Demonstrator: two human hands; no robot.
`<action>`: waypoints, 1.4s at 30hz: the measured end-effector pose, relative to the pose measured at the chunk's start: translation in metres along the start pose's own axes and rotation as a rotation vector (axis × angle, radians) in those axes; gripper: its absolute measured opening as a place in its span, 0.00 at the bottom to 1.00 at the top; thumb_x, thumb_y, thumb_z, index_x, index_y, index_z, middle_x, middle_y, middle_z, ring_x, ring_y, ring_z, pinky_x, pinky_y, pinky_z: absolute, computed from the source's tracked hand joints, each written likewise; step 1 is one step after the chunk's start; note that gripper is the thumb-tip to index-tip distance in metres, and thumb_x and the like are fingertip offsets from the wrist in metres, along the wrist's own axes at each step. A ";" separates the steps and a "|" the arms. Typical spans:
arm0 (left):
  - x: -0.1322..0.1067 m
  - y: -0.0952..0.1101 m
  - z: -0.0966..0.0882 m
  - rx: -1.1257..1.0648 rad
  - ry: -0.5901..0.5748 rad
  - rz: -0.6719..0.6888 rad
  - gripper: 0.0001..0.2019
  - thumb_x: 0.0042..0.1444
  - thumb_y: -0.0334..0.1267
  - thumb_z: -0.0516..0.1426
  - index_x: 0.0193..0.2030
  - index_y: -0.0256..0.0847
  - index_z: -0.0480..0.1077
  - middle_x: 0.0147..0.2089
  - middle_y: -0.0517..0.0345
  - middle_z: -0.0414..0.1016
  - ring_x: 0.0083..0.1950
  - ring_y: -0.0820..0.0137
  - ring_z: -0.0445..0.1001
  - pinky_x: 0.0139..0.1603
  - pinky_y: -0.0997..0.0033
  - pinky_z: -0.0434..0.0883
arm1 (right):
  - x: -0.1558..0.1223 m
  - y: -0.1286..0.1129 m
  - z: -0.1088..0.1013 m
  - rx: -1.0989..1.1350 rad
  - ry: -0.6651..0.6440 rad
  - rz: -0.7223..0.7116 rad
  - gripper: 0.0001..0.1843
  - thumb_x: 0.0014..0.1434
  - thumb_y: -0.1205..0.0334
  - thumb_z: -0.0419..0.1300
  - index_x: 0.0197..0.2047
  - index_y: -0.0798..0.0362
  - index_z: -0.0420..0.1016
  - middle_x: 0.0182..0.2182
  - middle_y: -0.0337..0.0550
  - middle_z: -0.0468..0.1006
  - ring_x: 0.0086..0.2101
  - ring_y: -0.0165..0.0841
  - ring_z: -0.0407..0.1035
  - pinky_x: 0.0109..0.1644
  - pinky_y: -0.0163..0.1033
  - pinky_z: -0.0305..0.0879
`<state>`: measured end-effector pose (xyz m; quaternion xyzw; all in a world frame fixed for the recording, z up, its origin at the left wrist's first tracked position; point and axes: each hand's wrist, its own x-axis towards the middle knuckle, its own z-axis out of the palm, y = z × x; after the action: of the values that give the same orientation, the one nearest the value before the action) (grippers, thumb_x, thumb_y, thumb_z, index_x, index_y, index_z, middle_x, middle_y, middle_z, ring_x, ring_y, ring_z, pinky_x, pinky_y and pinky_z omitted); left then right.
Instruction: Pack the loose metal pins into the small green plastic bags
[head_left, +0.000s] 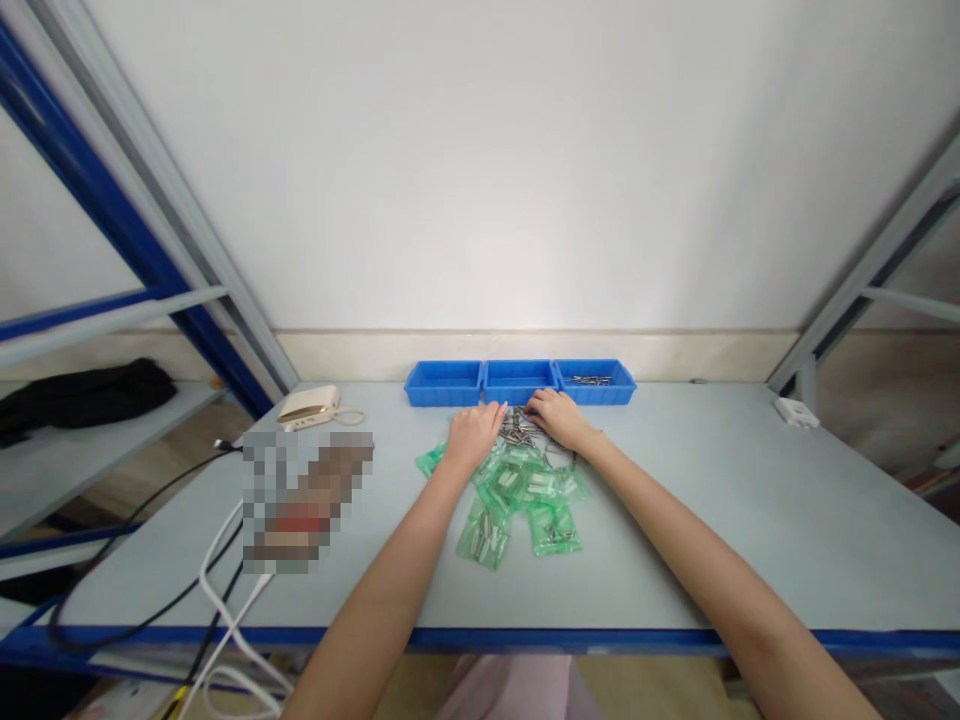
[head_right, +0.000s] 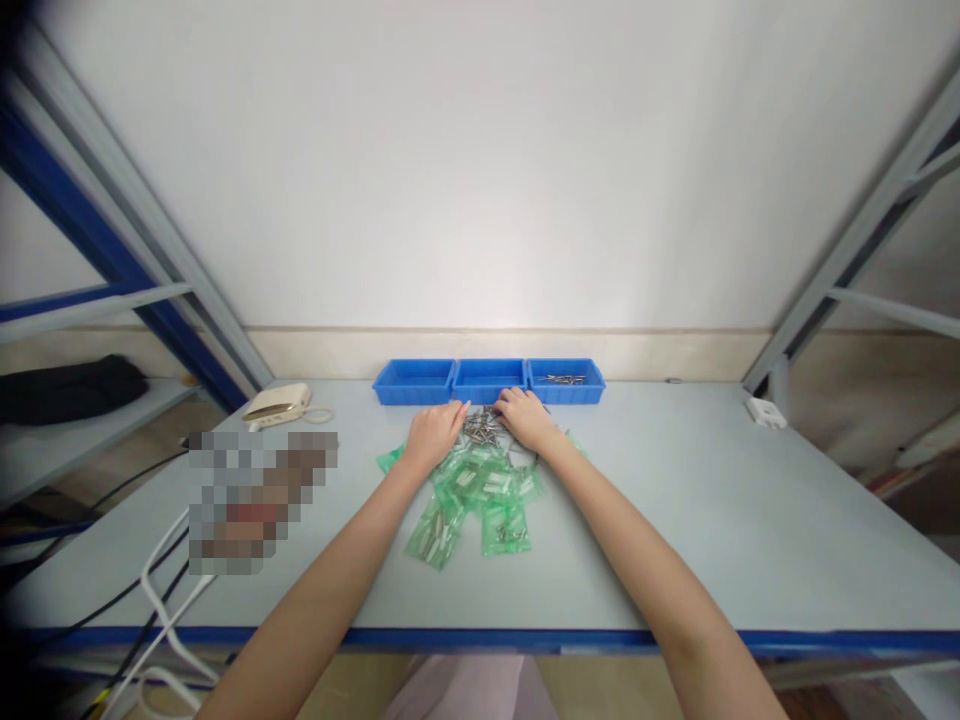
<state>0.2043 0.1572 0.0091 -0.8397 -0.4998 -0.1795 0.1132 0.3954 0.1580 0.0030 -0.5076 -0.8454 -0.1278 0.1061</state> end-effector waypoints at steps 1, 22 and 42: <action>0.000 0.000 0.000 0.003 -0.002 0.001 0.21 0.67 0.43 0.38 0.38 0.38 0.69 0.34 0.50 0.77 0.34 0.65 0.76 0.31 0.71 0.64 | 0.002 -0.001 0.002 0.008 -0.010 0.026 0.09 0.62 0.63 0.53 0.41 0.53 0.74 0.42 0.49 0.73 0.43 0.36 0.65 0.42 0.38 0.56; -0.007 0.010 0.004 -0.041 0.098 0.476 0.08 0.63 0.33 0.48 0.38 0.38 0.68 0.34 0.57 0.72 0.37 0.68 0.73 0.36 0.71 0.66 | -0.043 -0.015 -0.028 0.793 0.122 0.219 0.12 0.58 0.54 0.57 0.40 0.51 0.74 0.29 0.39 0.79 0.30 0.31 0.71 0.35 0.34 0.61; -0.005 0.010 0.018 -0.007 0.212 0.466 0.12 0.66 0.38 0.44 0.36 0.38 0.66 0.28 0.58 0.73 0.32 0.69 0.74 0.32 0.73 0.65 | -0.048 -0.015 -0.034 0.434 0.182 0.164 0.13 0.62 0.53 0.54 0.35 0.51 0.75 0.31 0.39 0.80 0.33 0.33 0.71 0.40 0.37 0.50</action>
<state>0.2141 0.1552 -0.0092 -0.9092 -0.2775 -0.2373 0.2002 0.4060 0.0999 0.0190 -0.5264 -0.7959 0.0209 0.2984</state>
